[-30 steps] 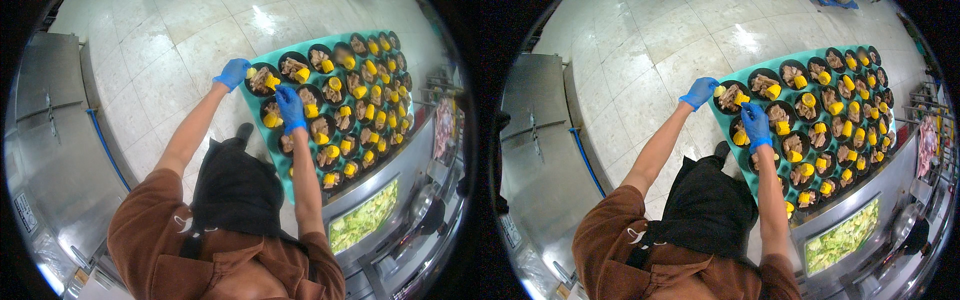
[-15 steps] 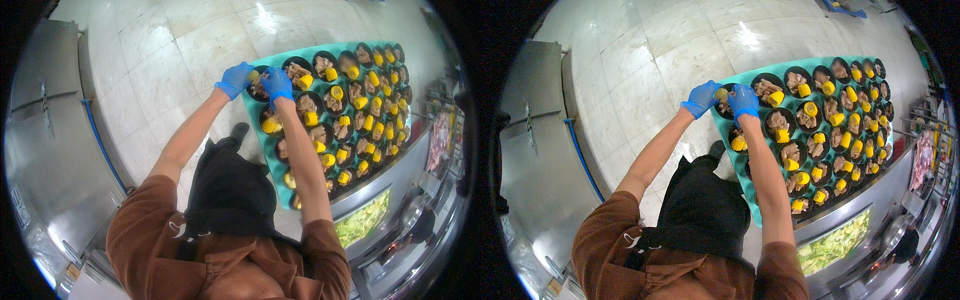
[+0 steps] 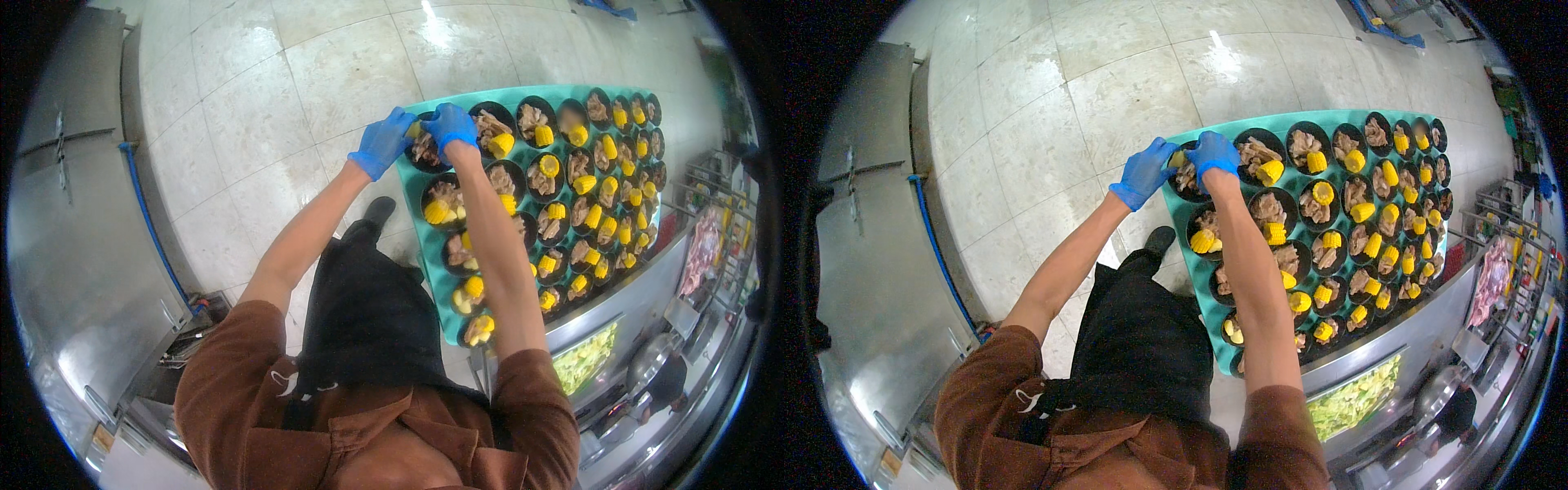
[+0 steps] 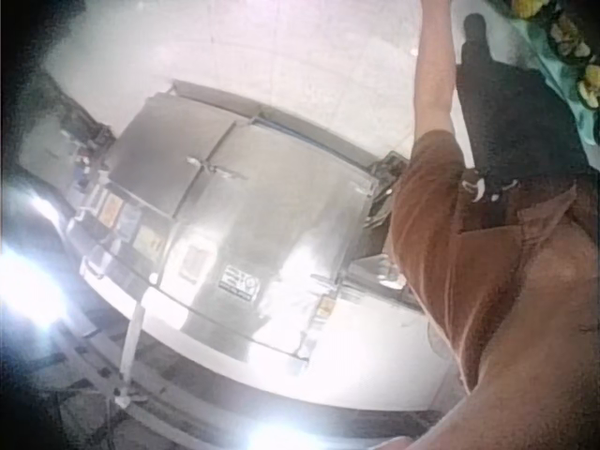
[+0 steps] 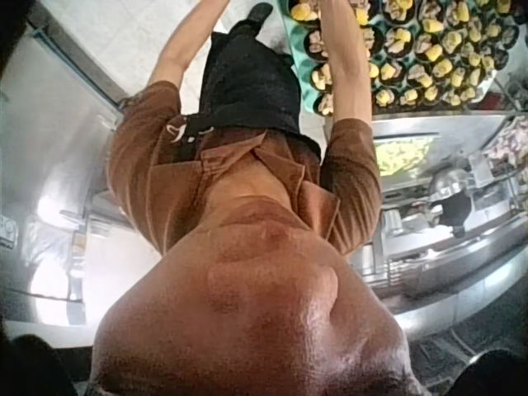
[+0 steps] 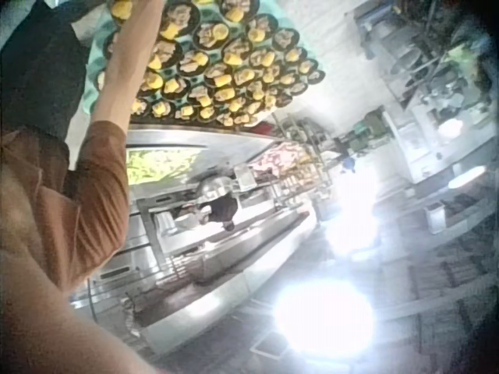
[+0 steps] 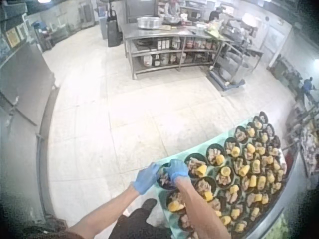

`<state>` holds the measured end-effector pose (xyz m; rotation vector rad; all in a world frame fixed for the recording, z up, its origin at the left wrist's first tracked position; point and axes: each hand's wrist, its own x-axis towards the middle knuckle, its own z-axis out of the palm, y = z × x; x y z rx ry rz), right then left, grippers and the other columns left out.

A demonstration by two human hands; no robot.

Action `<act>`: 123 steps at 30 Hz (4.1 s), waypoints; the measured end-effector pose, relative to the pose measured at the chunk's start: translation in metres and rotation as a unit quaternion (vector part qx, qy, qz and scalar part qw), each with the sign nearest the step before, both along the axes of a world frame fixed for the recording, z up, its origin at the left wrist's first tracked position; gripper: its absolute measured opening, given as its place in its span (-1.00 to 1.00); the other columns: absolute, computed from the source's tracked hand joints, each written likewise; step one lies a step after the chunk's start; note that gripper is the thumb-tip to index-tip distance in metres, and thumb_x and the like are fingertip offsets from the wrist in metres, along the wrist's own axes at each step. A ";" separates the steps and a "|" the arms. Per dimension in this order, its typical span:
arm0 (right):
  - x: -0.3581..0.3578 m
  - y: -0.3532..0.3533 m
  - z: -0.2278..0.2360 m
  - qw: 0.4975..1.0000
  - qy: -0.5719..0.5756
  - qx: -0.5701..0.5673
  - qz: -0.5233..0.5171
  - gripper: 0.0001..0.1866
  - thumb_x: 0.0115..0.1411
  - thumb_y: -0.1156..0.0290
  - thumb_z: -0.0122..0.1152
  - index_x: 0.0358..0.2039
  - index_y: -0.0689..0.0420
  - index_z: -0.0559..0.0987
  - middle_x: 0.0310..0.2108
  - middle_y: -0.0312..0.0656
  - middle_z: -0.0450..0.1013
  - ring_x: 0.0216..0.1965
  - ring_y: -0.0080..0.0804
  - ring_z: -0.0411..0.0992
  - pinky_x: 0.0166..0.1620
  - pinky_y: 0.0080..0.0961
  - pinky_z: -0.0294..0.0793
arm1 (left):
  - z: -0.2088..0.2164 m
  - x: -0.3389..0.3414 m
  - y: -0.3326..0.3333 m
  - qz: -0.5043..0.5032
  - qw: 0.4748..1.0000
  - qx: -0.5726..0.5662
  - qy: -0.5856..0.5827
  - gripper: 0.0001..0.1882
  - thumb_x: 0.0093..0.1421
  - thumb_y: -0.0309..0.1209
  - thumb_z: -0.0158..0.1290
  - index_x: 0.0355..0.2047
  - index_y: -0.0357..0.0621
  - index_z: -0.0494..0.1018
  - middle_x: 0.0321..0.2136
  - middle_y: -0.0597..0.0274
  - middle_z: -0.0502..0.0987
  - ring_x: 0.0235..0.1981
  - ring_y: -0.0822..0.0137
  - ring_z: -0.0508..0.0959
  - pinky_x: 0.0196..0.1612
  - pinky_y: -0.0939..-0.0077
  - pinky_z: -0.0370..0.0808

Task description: The person places pieces of lettuce into small black bowls that already contain meat and corn. The person works systematically across a tray of bowls, adding lettuce to each one.

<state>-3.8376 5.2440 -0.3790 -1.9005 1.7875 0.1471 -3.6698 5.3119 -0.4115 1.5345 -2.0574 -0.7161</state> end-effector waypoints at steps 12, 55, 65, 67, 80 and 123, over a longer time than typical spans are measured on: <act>-0.006 -0.005 -0.003 0.995 0.034 -0.062 0.068 -0.63 0.08 0.07 0.34 -0.30 0.14 0.65 -0.23 0.04 0.57 -0.12 0.02 0.53 -0.07 -0.12 0.51 | -0.018 0.000 0.011 0.023 0.999 -0.036 0.001 -0.58 0.13 -0.44 0.15 0.04 0.01 0.48 -0.15 0.11 0.47 -0.28 0.00 0.59 -0.31 0.18 0.56; -0.227 0.408 0.099 0.670 -0.377 -0.205 -0.605 -0.77 0.27 0.45 0.22 -0.09 0.24 0.62 -0.23 -0.29 0.55 -0.25 -0.58 0.47 -0.15 -0.61 0.47 | 0.111 -0.148 0.059 -0.186 0.892 0.355 0.208 -0.74 0.16 -0.45 0.05 -0.12 -0.13 0.52 -0.43 0.33 0.51 -0.43 0.56 0.49 -0.34 0.62 0.47; -0.227 0.510 0.107 0.562 -0.360 -0.255 -0.700 -0.75 0.31 0.37 0.19 -0.07 0.19 0.62 -0.21 -0.30 0.56 -0.24 -0.58 0.47 -0.11 -0.58 0.48 | 0.048 -0.129 -0.046 -0.145 0.939 0.200 0.239 -0.64 0.11 -0.41 0.17 -0.06 -0.21 0.52 -0.18 0.17 0.58 -0.13 0.29 0.56 -0.07 0.41 0.52; -0.225 0.511 0.115 0.539 -0.379 -0.291 -0.693 -0.73 0.32 0.36 0.18 -0.05 0.20 0.61 -0.21 -0.30 0.55 -0.24 -0.55 0.47 -0.10 -0.56 0.48 | 0.078 -0.132 -0.044 -0.156 0.923 0.243 0.256 -0.61 0.16 -0.43 0.15 0.01 -0.24 0.49 -0.19 0.19 0.57 -0.20 0.35 0.58 -0.11 0.43 0.57; -0.301 0.558 0.133 0.569 -0.343 -0.283 -0.691 -0.76 0.28 0.38 0.21 -0.08 0.17 0.63 -0.29 -0.26 0.58 -0.35 -0.57 0.45 -0.24 -0.59 0.46 | 0.139 -0.282 0.129 -0.284 0.810 0.357 0.368 -0.61 0.27 -0.57 0.03 0.12 -0.33 0.39 -0.08 0.15 0.56 -0.16 0.42 0.54 -0.05 0.53 0.49; -0.705 0.762 0.116 0.562 -0.562 -0.196 -0.575 -0.72 0.21 0.27 0.27 -0.07 0.02 0.59 -0.18 -0.30 0.54 -0.16 -0.43 0.51 -0.18 -0.45 0.49 | 0.088 -0.779 0.472 -0.284 0.957 0.050 0.028 -0.57 -0.03 -0.18 0.32 -0.27 -0.23 0.51 -0.34 -0.06 0.58 -0.29 0.00 0.57 -0.20 0.19 0.50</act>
